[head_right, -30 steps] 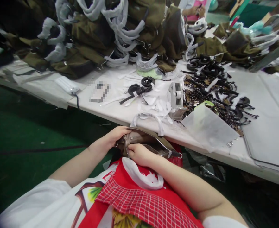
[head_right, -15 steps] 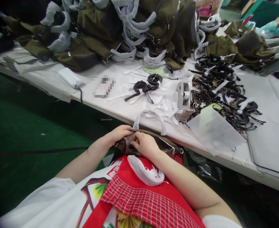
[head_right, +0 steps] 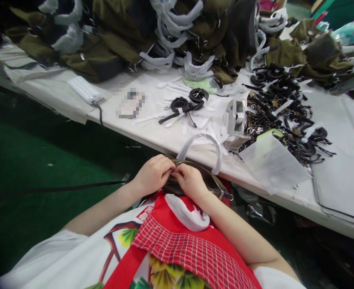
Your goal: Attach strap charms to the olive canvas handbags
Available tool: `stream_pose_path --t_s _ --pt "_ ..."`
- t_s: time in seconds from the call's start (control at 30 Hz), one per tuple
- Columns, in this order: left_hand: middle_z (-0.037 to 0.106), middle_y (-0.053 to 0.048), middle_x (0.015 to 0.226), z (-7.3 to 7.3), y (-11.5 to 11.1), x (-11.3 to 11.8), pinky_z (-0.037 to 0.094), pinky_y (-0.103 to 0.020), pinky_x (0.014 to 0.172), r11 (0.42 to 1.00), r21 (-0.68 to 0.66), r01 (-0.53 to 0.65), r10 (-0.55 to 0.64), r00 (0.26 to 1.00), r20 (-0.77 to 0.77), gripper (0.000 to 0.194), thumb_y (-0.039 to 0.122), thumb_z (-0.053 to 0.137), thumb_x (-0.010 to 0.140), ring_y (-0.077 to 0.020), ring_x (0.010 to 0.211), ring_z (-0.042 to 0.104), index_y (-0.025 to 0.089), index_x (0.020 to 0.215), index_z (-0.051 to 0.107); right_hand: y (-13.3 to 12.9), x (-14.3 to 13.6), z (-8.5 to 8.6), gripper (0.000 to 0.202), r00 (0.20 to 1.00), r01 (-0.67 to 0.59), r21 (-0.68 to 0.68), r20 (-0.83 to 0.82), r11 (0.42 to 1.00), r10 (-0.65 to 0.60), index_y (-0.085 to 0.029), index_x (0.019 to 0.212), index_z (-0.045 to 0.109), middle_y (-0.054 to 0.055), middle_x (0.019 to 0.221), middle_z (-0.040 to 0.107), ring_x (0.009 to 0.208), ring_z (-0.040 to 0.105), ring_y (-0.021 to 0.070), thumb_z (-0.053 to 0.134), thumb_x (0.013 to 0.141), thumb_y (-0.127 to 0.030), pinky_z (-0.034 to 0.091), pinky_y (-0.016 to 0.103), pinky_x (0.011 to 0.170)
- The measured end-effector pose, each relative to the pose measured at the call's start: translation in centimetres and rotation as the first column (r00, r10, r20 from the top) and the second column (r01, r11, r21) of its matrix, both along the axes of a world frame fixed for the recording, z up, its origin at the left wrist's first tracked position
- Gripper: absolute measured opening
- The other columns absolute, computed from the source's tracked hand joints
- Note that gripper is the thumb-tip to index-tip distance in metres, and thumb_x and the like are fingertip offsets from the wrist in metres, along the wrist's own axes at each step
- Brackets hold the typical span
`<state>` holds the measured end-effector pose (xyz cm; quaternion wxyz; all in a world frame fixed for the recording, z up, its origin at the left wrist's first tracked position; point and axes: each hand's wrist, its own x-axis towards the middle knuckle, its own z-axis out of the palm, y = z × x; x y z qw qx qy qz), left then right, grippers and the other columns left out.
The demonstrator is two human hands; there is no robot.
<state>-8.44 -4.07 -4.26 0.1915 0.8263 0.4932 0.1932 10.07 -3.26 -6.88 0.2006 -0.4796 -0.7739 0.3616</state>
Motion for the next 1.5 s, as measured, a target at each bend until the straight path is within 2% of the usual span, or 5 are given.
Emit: stream_pose_path --t_s 0.23,0.47,0.87,1.17,1.5 --pt "0.065 -0.007 0.088 -0.8 0.6 0.8 0.043 -0.037 0.079 0.98 -0.196 0.027 -0.041 0.997 -0.07 0.008 0.024 0.064 0.079 -0.0235 0.087 0.054 0.02 0.081 0.071 -0.2 0.2 0.5 0.01 0.996 0.01 -0.005 0.088 1.0 -0.009 -0.019 0.078 0.064 0.002 0.078 0.07 0.073 0.062 0.0164 0.064 0.087 -0.018 0.044 0.027 0.072" --pt "0.064 -0.003 0.078 -3.1 1.4 0.6 0.042 -0.032 0.075 0.966 -0.252 0.061 -0.024 0.989 0.148 0.008 0.027 0.069 0.08 -0.0186 0.079 0.055 0.021 0.08 0.075 0.1 1.1 1.6 0.02 0.996 -0.006 -0.079 0.083 0.997 0.012 -0.019 0.081 0.066 0.002 0.078 0.069 0.07 0.06 0.0152 0.054 0.095 -0.027 0.042 0.026 0.067" --pt "0.065 -0.004 0.086 -3.4 0.2 0.7 0.042 -0.032 0.079 0.983 -0.177 0.05 -0.013 0.979 0.203 0.009 0.026 0.065 0.085 -0.0188 0.085 0.053 0.02 0.081 0.071 -0.3 2.3 1.9 0.026 0.997 0.062 -0.085 -0.05 0.994 -0.066 -0.02 0.099 0.07 0.006 0.094 0.071 0.087 0.064 0.0186 0.045 0.097 -0.027 0.047 0.03 0.081" --pt "0.066 -0.003 0.079 -4.6 0.7 0.4 0.045 -0.03 0.078 0.91 -0.39 -0.139 0.261 0.924 0.279 0.011 0.021 0.065 0.081 -0.0177 0.082 0.061 0.018 0.071 0.07 -0.5 2.6 3.0 0.024 0.998 -0.031 -0.135 0.051 0.99 0.039 -0.019 0.056 0.057 -0.001 0.056 0.056 0.057 0.05 0.0136 0.048 0.078 -0.015 0.036 0.025 0.059" --pt "0.067 -0.004 0.078 -4.3 0.8 0.3 0.046 -0.029 0.076 0.897 -0.414 -0.155 0.281 0.922 0.265 0.013 0.022 0.064 0.08 -0.0176 0.08 0.062 0.018 0.071 0.072 -0.4 2.3 2.6 0.022 0.997 -0.065 -0.196 0.029 0.979 0.072 -0.018 0.053 0.052 -0.002 0.055 0.051 0.056 0.045 0.0123 0.047 0.074 -0.015 0.033 0.025 0.057"
